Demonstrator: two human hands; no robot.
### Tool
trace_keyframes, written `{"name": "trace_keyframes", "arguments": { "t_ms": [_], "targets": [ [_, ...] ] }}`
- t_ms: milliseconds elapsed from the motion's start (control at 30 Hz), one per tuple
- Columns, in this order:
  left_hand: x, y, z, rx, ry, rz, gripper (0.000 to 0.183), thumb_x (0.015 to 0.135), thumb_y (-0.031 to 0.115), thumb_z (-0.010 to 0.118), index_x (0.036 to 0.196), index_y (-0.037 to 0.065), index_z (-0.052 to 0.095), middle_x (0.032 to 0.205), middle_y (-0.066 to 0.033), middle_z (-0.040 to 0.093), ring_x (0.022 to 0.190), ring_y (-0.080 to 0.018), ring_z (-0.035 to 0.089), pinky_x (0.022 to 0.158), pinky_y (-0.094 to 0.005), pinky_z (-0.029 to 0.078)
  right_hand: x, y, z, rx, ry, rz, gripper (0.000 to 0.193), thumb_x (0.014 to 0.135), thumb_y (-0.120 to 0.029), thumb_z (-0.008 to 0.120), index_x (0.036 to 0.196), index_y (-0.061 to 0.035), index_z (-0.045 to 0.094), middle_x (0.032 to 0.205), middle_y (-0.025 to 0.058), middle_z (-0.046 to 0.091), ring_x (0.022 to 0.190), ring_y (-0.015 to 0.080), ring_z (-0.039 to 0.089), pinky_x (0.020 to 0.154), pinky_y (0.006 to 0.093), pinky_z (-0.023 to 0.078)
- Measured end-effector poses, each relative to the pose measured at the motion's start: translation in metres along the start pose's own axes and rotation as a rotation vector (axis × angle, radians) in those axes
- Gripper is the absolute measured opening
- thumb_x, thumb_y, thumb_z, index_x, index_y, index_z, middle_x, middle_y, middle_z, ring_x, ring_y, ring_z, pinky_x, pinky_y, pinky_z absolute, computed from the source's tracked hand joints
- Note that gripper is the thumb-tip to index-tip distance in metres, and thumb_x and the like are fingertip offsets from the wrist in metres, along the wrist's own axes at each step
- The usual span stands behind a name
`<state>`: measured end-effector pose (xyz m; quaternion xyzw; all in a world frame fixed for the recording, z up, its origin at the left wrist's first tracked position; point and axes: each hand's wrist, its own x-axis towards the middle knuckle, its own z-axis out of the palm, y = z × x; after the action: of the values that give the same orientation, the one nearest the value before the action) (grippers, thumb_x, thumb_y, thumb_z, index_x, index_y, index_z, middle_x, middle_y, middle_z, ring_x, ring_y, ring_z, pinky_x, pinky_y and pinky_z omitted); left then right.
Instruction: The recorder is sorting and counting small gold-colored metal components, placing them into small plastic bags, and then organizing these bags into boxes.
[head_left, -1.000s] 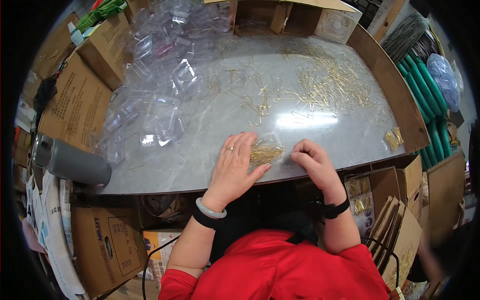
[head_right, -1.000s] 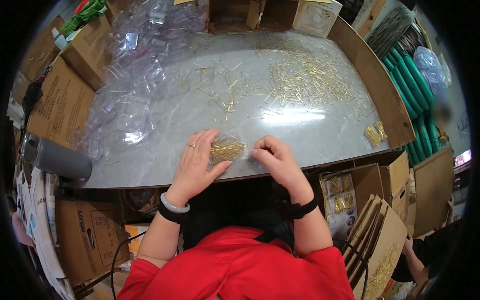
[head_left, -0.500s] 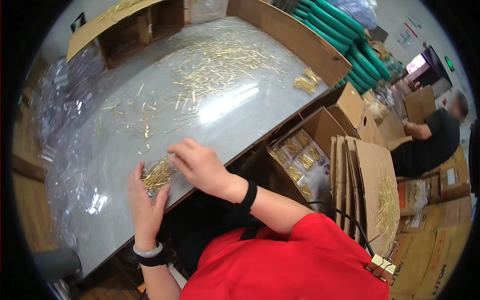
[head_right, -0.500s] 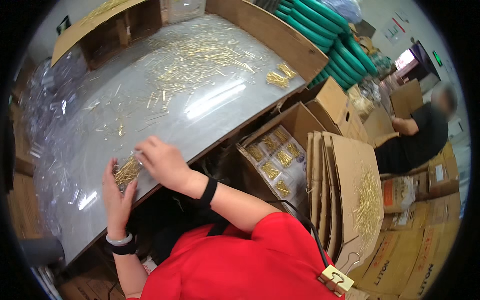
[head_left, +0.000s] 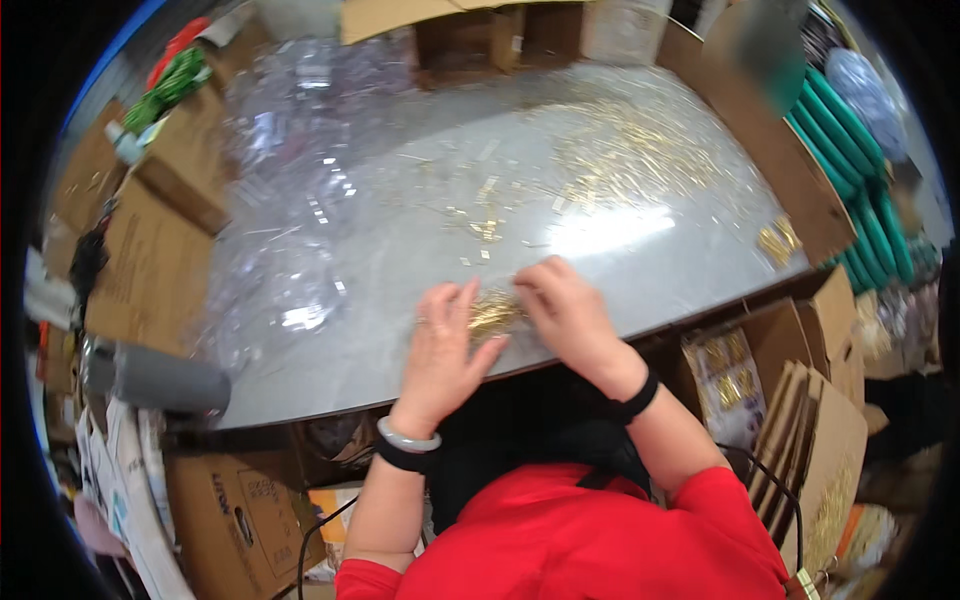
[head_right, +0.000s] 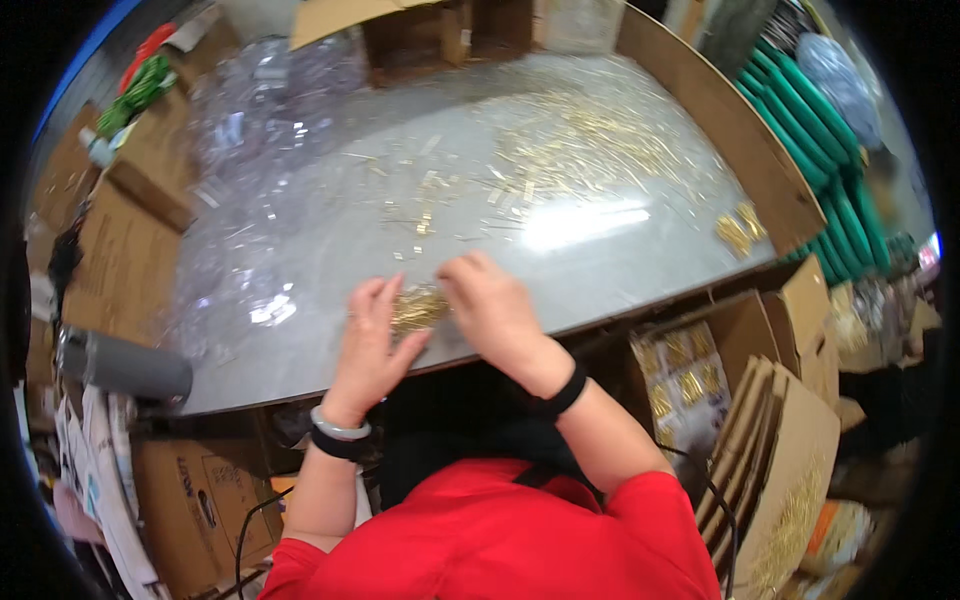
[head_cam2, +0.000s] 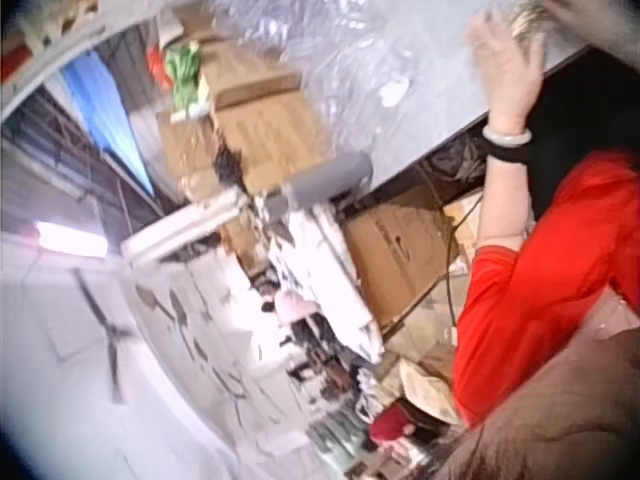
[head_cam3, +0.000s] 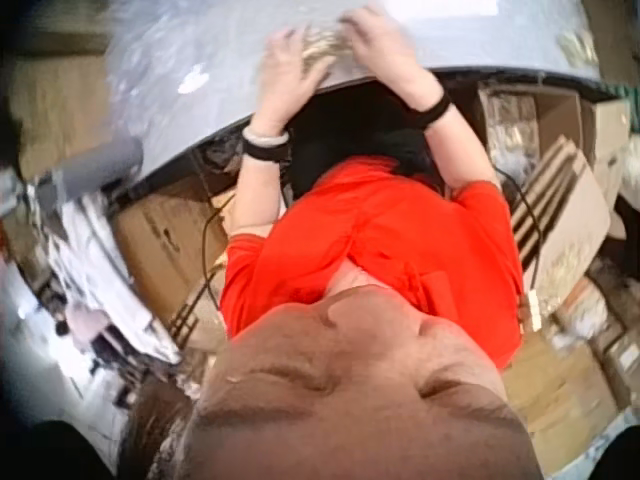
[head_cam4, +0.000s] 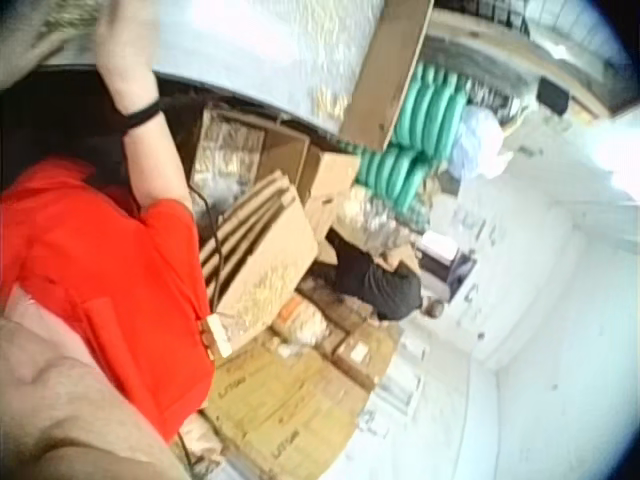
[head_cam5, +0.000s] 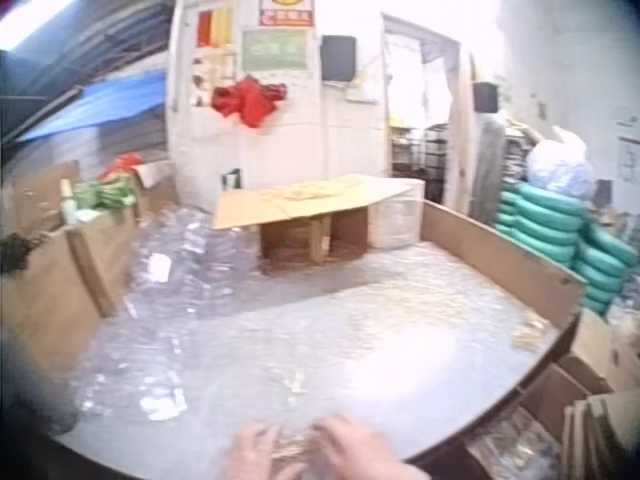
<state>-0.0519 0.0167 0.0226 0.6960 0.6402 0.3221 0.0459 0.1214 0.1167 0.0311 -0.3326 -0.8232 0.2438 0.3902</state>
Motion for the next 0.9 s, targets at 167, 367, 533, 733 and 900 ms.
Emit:
{"name": "trace_keyframes", "arguments": {
  "t_ms": [167,367,533,733,900],
  "targets": [
    [-0.008,0.0,-0.003,-0.062,0.042,-0.015,0.087,0.086,0.028,0.077,0.153,0.0,0.029,0.136,-0.0205,0.047,0.125,-0.0383,0.049,0.108,-0.0456,0.04,0.033,-0.009,-0.004,-0.07,-0.041,-0.04,0.01,0.091,-0.012,0.068,0.1,-0.0062,0.07,0.092,0.0123,0.064,0.075,0.0316,0.066,0.068,0.039,0.053],
    [-0.009,-0.004,0.0,-0.065,0.036,0.0,0.089,0.085,0.032,0.078,0.153,0.001,0.03,0.135,-0.0168,0.052,0.126,-0.0377,0.048,0.11,-0.0465,0.038,0.031,-0.01,0.001,-0.334,-0.239,-0.17,0.01,0.089,-0.019,0.069,0.091,-0.0092,0.069,0.091,0.0116,0.063,0.079,0.0361,0.067,0.069,0.0461,0.054],
    [-0.009,-0.009,0.003,-0.032,0.075,0.041,0.084,0.087,0.035,0.075,0.151,0.0,0.033,0.134,-0.0183,0.052,0.124,-0.0382,0.049,0.109,-0.0471,0.039,0.019,-0.002,-0.003,-0.201,-0.127,0.029,0.019,0.09,-0.025,0.073,0.089,-0.0069,0.069,0.086,0.0123,0.066,0.074,0.0346,0.067,0.067,0.0431,0.053],
    [-0.003,-0.008,0.0,-0.057,0.07,0.048,0.078,0.089,0.036,0.073,0.148,-0.001,0.037,0.134,-0.0204,0.051,0.124,-0.04,0.048,0.108,-0.0469,0.039,0.005,-0.004,-0.009,-0.114,-0.104,0.097,0.021,0.09,-0.023,0.074,0.085,-0.0031,0.068,0.08,0.0141,0.067,0.069,0.0325,0.065,0.063,0.0409,0.051],
    [-0.004,-0.008,0.003,-0.015,0.082,0.074,0.079,0.089,0.037,0.074,0.149,0.001,0.037,0.138,-0.02,0.049,0.13,-0.0407,0.045,0.112,-0.0472,0.036,0.01,-0.013,-0.008,-0.038,-0.021,0.128,0.018,0.091,-0.019,0.072,0.087,-0.0023,0.068,0.081,0.0126,0.066,0.069,0.0291,0.064,0.063,0.0384,0.051]
  ]
}}
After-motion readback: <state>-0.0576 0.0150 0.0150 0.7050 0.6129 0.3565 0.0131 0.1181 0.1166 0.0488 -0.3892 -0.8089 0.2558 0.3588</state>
